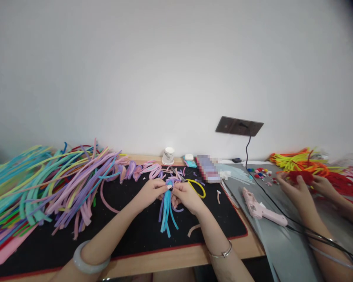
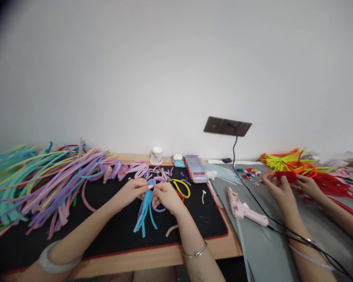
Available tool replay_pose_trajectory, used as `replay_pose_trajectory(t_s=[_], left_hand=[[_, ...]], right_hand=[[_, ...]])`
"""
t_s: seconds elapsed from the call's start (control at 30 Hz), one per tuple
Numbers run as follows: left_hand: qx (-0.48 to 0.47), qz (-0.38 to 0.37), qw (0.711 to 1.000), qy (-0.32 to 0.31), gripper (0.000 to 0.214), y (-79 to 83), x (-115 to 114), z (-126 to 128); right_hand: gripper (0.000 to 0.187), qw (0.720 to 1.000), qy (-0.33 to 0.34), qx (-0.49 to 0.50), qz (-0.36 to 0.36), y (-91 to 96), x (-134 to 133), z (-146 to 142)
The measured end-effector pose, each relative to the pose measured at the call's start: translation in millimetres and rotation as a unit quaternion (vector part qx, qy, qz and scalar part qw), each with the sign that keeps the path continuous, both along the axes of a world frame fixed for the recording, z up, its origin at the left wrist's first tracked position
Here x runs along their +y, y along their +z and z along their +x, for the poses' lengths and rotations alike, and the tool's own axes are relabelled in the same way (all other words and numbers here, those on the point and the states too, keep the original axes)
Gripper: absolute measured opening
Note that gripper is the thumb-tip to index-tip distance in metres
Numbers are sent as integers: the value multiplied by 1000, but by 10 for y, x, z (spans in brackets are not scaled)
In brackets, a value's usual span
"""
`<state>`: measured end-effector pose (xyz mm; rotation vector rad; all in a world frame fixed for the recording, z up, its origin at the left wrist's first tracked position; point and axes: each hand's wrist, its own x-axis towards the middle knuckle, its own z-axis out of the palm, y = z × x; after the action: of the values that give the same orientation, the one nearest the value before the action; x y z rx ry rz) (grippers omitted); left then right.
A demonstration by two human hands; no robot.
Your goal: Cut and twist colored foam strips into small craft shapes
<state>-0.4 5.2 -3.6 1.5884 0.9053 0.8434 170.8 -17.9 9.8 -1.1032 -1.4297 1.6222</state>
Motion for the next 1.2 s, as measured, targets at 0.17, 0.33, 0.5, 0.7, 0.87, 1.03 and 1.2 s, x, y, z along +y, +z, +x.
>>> replay_pose_trajectory(t_s=[0.17,0.33,0.5,0.7,0.87,1.03,1.2], left_hand=[[31,69,997,-4,42,-3,-4,24],[-4,-24,998,-53,32,127,-132,79],[-63,-141,984,-94,35,141,-199,103],[-68,-150,980,-108,35,50,-167,72],[-49,-161,979,-111,37,36,-187,86],[-11,-111,989,-93,40,51,-162,115],[45,66,996,34,27,97,-114,88]], right_hand=[[40,998,3,47,-35,19,-24,-10],[36,996,-47,65,-31,-8,3,-12],[32,995,-79,60,0,-1,21,10],[27,988,-111,21,107,65,30,40],[17,984,-128,-9,123,31,45,35],[12,982,-136,-26,128,1,57,29],[12,980,-153,-32,124,6,58,28]])
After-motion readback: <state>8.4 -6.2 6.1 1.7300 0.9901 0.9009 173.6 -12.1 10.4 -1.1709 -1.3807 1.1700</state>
